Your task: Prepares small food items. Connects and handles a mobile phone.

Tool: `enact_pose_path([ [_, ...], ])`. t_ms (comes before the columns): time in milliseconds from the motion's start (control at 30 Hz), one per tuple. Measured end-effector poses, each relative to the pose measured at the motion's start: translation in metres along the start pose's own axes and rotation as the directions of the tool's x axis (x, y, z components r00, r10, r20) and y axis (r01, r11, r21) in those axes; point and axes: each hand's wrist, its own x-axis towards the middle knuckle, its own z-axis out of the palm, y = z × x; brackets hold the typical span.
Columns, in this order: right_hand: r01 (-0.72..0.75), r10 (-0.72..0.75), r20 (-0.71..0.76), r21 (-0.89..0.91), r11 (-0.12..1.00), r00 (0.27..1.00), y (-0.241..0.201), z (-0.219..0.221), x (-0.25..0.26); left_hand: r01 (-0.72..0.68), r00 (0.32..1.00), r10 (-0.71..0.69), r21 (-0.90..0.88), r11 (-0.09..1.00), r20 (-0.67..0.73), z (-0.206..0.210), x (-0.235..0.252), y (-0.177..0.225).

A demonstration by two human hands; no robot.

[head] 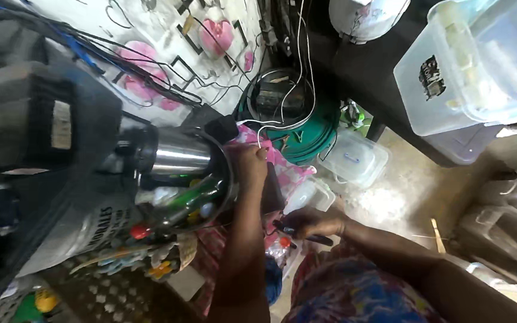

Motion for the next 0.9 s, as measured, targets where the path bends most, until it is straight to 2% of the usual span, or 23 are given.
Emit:
enact_pose_path([
  [133,-0.044,0.045,-0.005,0.123,0.991,0.999,0.012,0.009,0.004,0.095,0.992,-0.101,0.07,0.993,0.08,-0.003,0.007,0.005],
  [233,-0.087,0.089,0.009,0.319,0.944,0.996,0.023,0.013,0.01,0.14,0.982,-0.154,0.129,0.982,0.107,-0.003,0.012,0.011],
  [333,-0.035,0.04,0.001,0.49,0.871,0.999,0.027,0.011,0.013,0.173,0.978,-0.185,0.127,0.977,0.092,-0.001,0.015,0.011],
  [433,0.007,0.014,-0.031,0.582,0.813,0.999,0.031,0.009,0.012,0.216,0.963,-0.227,0.09,0.972,0.146,0.001,0.017,0.007],
  [667,0.047,0.016,-0.083,0.699,0.714,0.996,0.036,0.014,0.013,0.148,0.975,-0.165,0.119,0.982,0.149,0.0,0.014,0.003],
  [800,0.049,0.054,-0.129,0.682,0.73,0.99,0.029,0.015,0.017,0.116,0.981,-0.137,0.148,0.982,0.138,0.0,0.011,0.005],
  [900,0.074,0.065,-0.169,0.702,0.709,0.983,0.031,0.019,0.018,0.161,0.966,-0.179,0.107,0.981,0.185,0.0,0.011,0.003],
])
